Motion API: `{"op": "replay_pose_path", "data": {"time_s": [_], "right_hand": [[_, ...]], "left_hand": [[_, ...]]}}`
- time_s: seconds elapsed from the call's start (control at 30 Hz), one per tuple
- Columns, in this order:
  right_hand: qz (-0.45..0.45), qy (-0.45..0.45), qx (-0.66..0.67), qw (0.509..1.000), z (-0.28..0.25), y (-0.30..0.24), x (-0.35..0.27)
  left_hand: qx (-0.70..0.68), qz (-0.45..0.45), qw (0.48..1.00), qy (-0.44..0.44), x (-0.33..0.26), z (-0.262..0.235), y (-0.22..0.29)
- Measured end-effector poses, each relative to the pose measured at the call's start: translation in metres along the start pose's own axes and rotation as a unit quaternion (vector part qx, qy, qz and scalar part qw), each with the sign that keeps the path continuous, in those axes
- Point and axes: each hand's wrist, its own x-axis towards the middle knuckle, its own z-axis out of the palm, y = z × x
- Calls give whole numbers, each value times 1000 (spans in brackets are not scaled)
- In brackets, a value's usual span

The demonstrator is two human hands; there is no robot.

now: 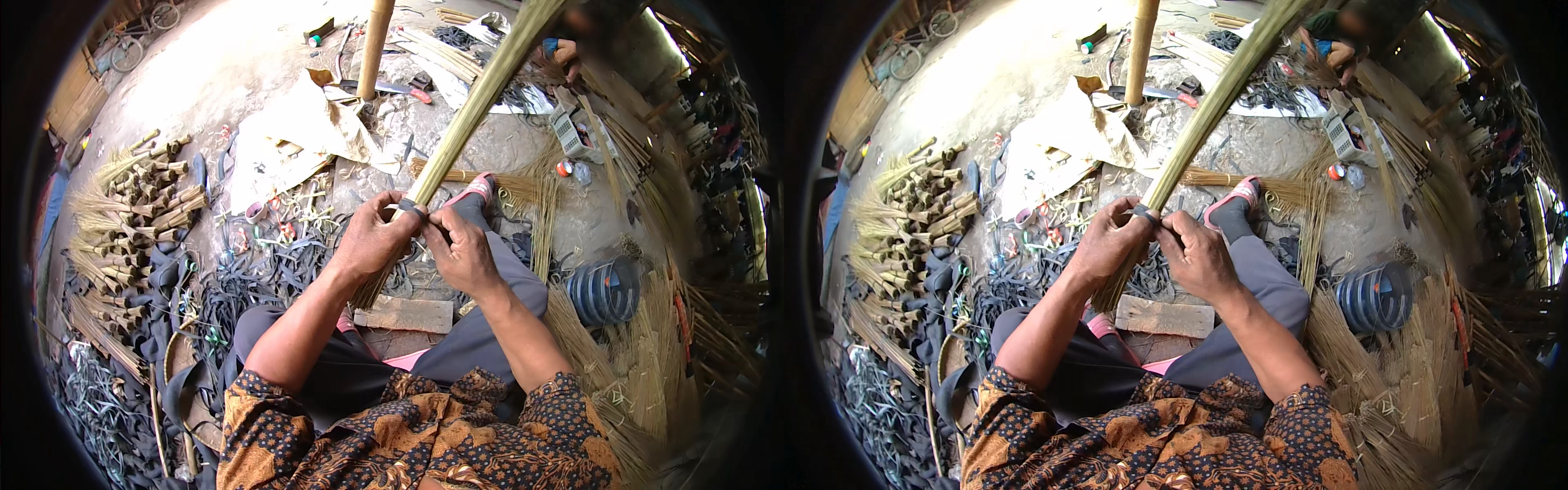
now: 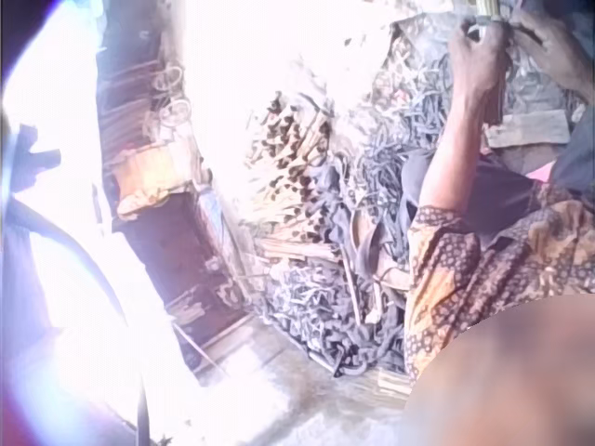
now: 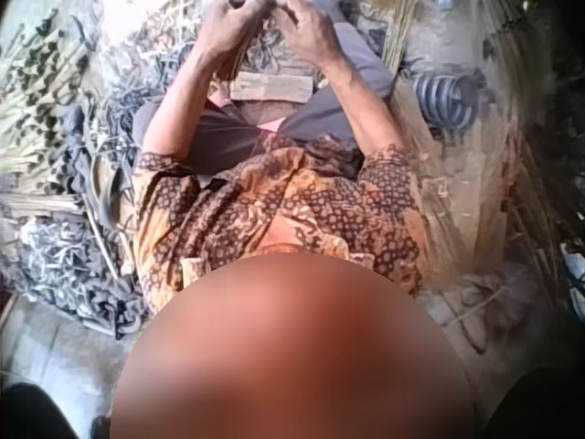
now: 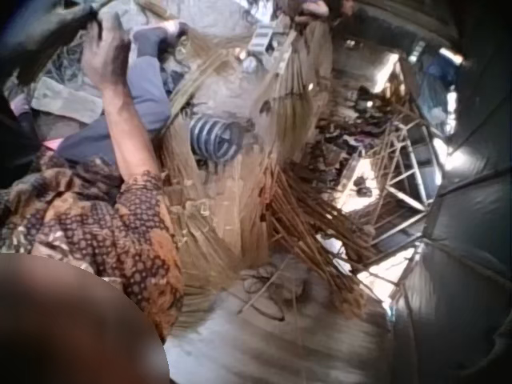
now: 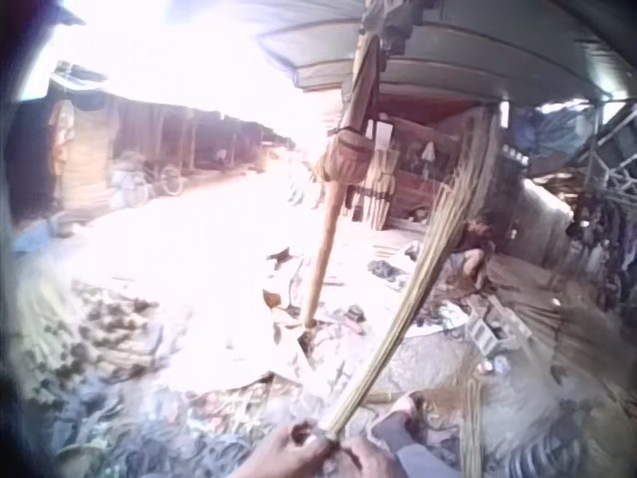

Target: The person gathers bundles of thin sticks, aligns them, and ties them together with black strips. The person repeats this process multiple times, placing the finished bundles aside.

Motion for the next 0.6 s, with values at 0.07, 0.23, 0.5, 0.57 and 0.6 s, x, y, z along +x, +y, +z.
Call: {"op": "replay_pose_path", "data": {"time_s": [0.07,0.23,0.5,0.57,0.6], "right_hand": [[-21,58,-26,998,8,-2,3],[-30,98,-85,991,20,-10,6],[-52,94,-190,976,10,-10,16],[-75,87,-211,971,1,-7,19],[-97,76,-207,971,-3,-5,19]], "left_hand": [[45,7,999,21,4,0,-1],[72,34,996,41,7,-3,-7],[104,36,993,36,3,1,-10],[84,32,996,5,2,0,-10],[73,51,996,-4,2,-1,-11]]}}
